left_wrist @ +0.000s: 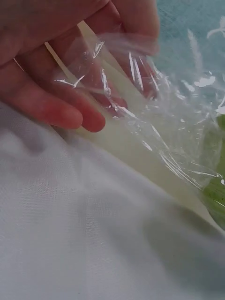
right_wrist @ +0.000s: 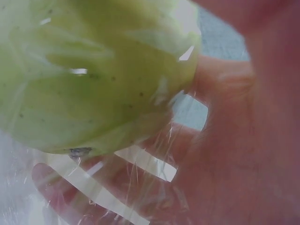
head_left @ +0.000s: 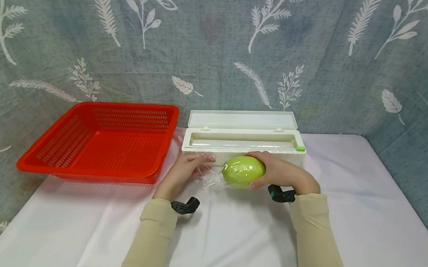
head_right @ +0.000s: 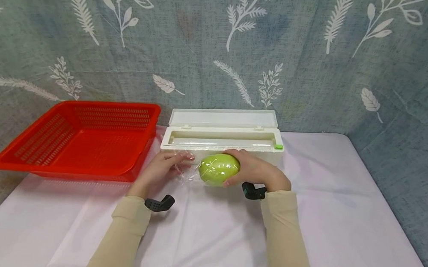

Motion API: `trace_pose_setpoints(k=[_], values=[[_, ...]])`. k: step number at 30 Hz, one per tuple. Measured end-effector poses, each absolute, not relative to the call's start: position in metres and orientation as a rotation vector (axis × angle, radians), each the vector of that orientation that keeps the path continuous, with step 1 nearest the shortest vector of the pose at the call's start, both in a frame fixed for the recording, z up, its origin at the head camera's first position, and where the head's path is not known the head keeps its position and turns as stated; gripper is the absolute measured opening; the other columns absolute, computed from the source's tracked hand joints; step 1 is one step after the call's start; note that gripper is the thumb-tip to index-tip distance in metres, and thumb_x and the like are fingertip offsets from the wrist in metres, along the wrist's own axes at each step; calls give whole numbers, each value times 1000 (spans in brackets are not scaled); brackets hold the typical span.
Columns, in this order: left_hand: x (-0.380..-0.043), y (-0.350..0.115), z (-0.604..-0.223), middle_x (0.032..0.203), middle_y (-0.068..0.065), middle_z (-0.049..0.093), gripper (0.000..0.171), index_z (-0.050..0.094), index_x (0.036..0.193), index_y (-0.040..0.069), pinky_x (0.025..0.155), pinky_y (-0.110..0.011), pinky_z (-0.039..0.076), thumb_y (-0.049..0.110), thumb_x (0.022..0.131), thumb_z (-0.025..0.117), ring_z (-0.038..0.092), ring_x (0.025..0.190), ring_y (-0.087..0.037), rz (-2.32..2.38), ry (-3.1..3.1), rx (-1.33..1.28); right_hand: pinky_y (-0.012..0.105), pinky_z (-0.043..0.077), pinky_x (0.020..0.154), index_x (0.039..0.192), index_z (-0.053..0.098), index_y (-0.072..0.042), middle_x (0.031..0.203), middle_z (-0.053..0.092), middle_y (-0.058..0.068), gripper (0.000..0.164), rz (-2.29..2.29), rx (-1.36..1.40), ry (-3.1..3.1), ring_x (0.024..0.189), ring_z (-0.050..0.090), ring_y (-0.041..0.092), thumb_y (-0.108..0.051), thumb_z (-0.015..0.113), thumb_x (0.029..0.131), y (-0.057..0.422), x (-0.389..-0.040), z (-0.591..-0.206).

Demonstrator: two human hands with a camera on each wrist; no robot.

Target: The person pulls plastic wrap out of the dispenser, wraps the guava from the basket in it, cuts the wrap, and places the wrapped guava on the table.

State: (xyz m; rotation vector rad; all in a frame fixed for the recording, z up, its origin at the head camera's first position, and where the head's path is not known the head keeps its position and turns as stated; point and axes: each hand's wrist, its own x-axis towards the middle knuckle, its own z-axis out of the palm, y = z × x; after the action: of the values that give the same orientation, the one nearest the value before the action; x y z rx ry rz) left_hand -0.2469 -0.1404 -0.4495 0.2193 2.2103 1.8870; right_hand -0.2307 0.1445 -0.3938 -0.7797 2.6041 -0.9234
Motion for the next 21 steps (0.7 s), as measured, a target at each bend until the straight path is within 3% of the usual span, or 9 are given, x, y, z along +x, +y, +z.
trace_pose_setpoints(k=[12, 21], values=[[-246, -147, -447, 111, -8, 61, 33, 65, 108, 10, 84, -39, 45, 34, 88, 54, 58, 98, -27, 1873, 2039, 394, 35, 36, 85, 133, 36, -26, 122, 45, -1, 83, -903, -808, 2600, 101, 45, 16, -39, 78, 63, 149, -229, -394], [-244, -152, -438, 110, -10, 61, 30, 65, 108, 10, 88, -40, 41, 30, 90, 51, 58, 98, -28, 1799, 2046, 552, 35, 38, 84, 131, 39, -23, 118, 48, -4, 79, -955, -889, 2570, 99, 47, 15, -31, 80, 64, 147, -224, -390]])
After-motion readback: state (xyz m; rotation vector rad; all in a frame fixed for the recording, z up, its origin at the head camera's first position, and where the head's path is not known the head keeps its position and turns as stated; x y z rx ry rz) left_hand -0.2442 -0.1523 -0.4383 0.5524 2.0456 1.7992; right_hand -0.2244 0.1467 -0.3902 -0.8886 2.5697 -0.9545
